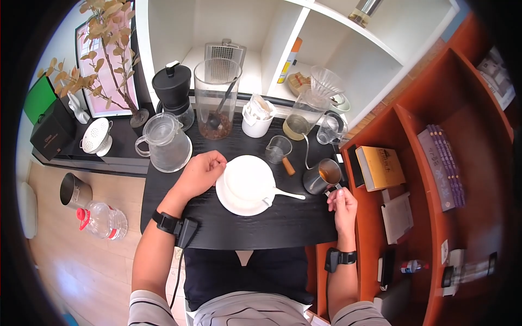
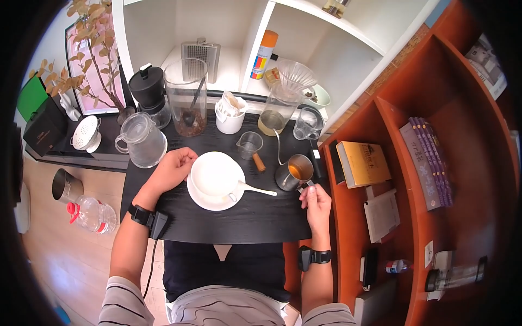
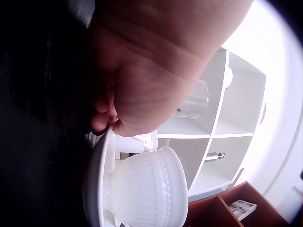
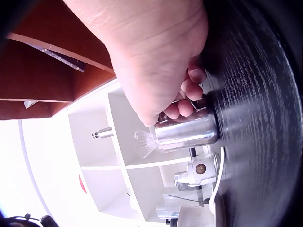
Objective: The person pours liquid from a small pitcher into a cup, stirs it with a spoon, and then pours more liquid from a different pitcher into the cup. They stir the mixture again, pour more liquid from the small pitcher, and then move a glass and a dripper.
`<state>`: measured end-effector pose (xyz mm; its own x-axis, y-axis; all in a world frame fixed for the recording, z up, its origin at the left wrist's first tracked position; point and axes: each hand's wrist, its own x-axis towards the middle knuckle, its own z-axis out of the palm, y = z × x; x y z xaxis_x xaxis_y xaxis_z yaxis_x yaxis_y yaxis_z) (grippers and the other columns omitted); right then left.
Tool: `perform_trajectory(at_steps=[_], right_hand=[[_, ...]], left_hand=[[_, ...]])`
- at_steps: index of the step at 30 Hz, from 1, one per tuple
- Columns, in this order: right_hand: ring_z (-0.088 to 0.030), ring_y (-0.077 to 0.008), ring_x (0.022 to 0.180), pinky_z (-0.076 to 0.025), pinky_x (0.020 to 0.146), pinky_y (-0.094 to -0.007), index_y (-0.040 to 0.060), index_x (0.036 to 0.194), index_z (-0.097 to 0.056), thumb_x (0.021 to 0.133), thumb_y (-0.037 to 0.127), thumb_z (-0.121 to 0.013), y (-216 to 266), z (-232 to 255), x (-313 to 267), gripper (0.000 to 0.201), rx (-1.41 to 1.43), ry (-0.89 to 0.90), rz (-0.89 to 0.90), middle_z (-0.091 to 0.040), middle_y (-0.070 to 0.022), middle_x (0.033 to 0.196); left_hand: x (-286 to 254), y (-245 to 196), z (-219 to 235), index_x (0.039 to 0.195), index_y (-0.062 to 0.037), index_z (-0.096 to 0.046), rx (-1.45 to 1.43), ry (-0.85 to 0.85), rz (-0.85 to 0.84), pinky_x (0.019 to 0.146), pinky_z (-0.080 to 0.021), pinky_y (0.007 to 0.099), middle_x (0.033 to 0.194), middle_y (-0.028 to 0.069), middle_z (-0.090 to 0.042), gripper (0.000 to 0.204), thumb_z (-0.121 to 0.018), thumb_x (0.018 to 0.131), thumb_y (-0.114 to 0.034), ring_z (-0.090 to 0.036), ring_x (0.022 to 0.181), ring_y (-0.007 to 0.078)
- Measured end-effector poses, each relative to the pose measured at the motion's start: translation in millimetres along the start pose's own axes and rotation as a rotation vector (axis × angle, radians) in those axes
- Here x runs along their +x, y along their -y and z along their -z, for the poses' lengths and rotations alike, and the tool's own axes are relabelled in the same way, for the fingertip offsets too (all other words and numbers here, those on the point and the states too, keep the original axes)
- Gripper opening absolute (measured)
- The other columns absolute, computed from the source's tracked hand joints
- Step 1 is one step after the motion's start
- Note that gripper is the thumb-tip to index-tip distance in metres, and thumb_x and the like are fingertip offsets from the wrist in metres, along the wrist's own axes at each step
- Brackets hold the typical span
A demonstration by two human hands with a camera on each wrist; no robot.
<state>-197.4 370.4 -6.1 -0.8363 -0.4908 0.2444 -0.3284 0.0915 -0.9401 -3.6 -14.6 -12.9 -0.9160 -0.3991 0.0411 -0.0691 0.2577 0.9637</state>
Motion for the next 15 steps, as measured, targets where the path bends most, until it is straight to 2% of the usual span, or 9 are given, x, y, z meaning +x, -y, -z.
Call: perform_trajectory(at_steps=[4,6,8,12,14,15], right_hand=[[-0.054,-0.0074,0.064,-0.044,0.06,-0.0237,0.0044,0.086,-0.062,0.116,0.035,-0.054,0,1,-1,0.044,-0.005,-0.002,0.015,-0.064,-0.0028,0.08],[-0.053,-0.0079,0.062,-0.042,0.057,-0.0232,0.0022,0.094,-0.066,0.118,0.033,-0.05,-4,2,0,0.043,-0.031,0.008,0.028,-0.064,-0.0039,0.079],[-0.052,-0.0077,0.062,-0.04,0.057,-0.0231,0.0021,0.093,-0.066,0.118,0.033,-0.049,-8,4,3,0.043,-0.047,0.014,0.027,-0.064,-0.0036,0.079],[-0.052,-0.0071,0.061,-0.039,0.056,-0.0227,0.0018,0.094,-0.066,0.118,0.033,-0.048,-8,3,0,0.043,-0.03,-0.007,0.017,-0.063,-0.0022,0.078],[-0.054,-0.0081,0.064,-0.043,0.059,-0.0238,0.0056,0.085,-0.061,0.117,0.036,-0.052,-1,2,0,0.044,-0.041,-0.024,-0.012,-0.062,-0.0021,0.078],[-0.053,-0.0085,0.063,-0.043,0.059,-0.0237,0.0054,0.086,-0.061,0.116,0.037,-0.053,-2,2,0,0.045,-0.022,-0.021,-0.008,-0.062,-0.0022,0.078]], left_hand=[[-1,-4,-1,0.102,0.0014,-0.071,0.014,-0.017,-0.007,0.06,-0.049,0.0253,0.074,-0.0007,-0.067,0.013,-0.067,0.102,-0.011,-0.059,0.064,0.0052],[-2,-6,0,0.102,0.0015,-0.071,0.015,-0.022,-0.002,0.06,-0.049,0.0254,0.074,-0.0006,-0.067,0.013,-0.067,0.102,-0.01,-0.059,0.064,0.0054],[-2,-5,0,0.102,0.0017,-0.071,-0.056,0.009,0.046,0.06,-0.049,0.0257,0.073,-0.0007,-0.067,0.013,-0.067,0.102,-0.01,-0.059,0.065,0.0055],[-2,-2,-1,0.102,0.0017,-0.072,0.028,-0.03,-0.033,0.06,-0.048,0.0279,0.071,0.0,-0.066,0.013,-0.068,0.1,-0.01,-0.06,0.063,0.0073],[-3,-5,0,0.102,0.0017,-0.072,0.036,-0.021,-0.015,0.06,-0.048,0.0287,0.071,0.0008,-0.066,0.013,-0.068,0.099,-0.011,-0.06,0.063,0.0083],[-3,-6,1,0.102,0.0016,-0.072,0.049,-0.012,-0.011,0.06,-0.048,0.0296,0.071,0.0017,-0.066,0.014,-0.069,0.099,-0.011,-0.06,0.063,0.0093]])
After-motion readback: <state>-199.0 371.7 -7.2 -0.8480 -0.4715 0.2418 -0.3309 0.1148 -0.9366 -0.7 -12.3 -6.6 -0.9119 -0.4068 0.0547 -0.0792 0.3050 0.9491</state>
